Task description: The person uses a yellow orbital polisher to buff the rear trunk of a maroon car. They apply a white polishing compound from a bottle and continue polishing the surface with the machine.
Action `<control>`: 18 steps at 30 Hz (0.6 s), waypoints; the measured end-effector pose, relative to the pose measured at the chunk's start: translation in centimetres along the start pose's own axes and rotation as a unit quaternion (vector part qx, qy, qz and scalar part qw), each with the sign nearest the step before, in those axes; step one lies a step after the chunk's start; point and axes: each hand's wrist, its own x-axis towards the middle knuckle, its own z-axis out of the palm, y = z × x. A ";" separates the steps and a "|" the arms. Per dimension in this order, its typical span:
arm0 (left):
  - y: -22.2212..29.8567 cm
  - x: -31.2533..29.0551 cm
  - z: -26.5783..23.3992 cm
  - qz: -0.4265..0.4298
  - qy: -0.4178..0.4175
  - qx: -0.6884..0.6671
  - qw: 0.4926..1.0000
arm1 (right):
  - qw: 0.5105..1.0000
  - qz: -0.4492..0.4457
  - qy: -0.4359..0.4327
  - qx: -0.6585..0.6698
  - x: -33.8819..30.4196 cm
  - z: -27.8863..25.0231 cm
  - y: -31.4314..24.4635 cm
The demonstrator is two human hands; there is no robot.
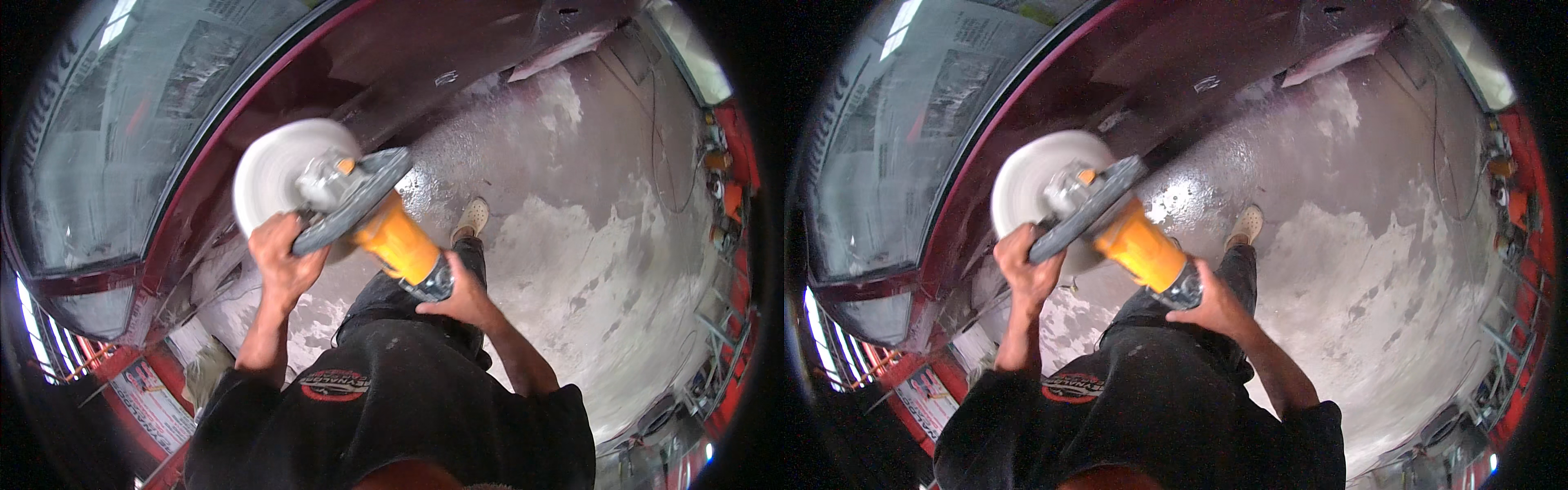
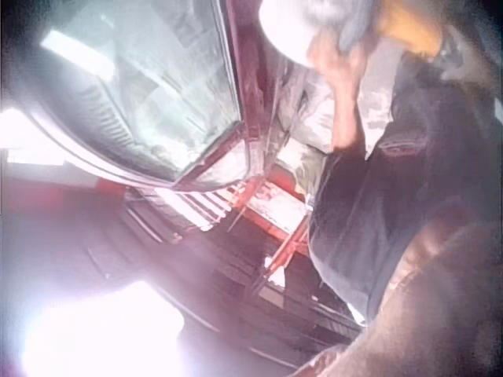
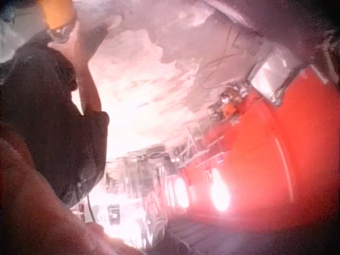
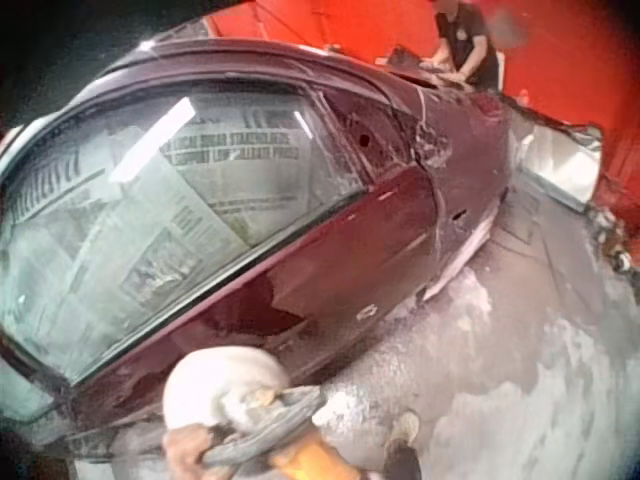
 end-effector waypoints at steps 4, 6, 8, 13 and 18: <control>-2.8 -1.4 -1.9 0.027 -0.033 0.008 0.999 | 0.998 0.035 -0.034 0.028 1.3 6.0 0.9; -3.7 -0.7 -1.2 0.057 -0.055 -0.002 0.997 | 0.996 0.060 -0.021 0.057 1.3 7.2 1.7; -3.5 0.8 0.2 0.082 -0.073 -0.001 0.994 | 0.996 0.030 0.024 0.081 1.4 7.6 2.5; -1.2 7.7 4.7 0.200 -0.077 -0.042 0.976 | 0.958 -0.078 0.112 0.254 3.0 5.8 3.3; 1.6 14.3 8.9 0.257 -0.068 -0.042 0.963 | 0.949 -0.073 0.195 0.236 5.5 0.9 2.5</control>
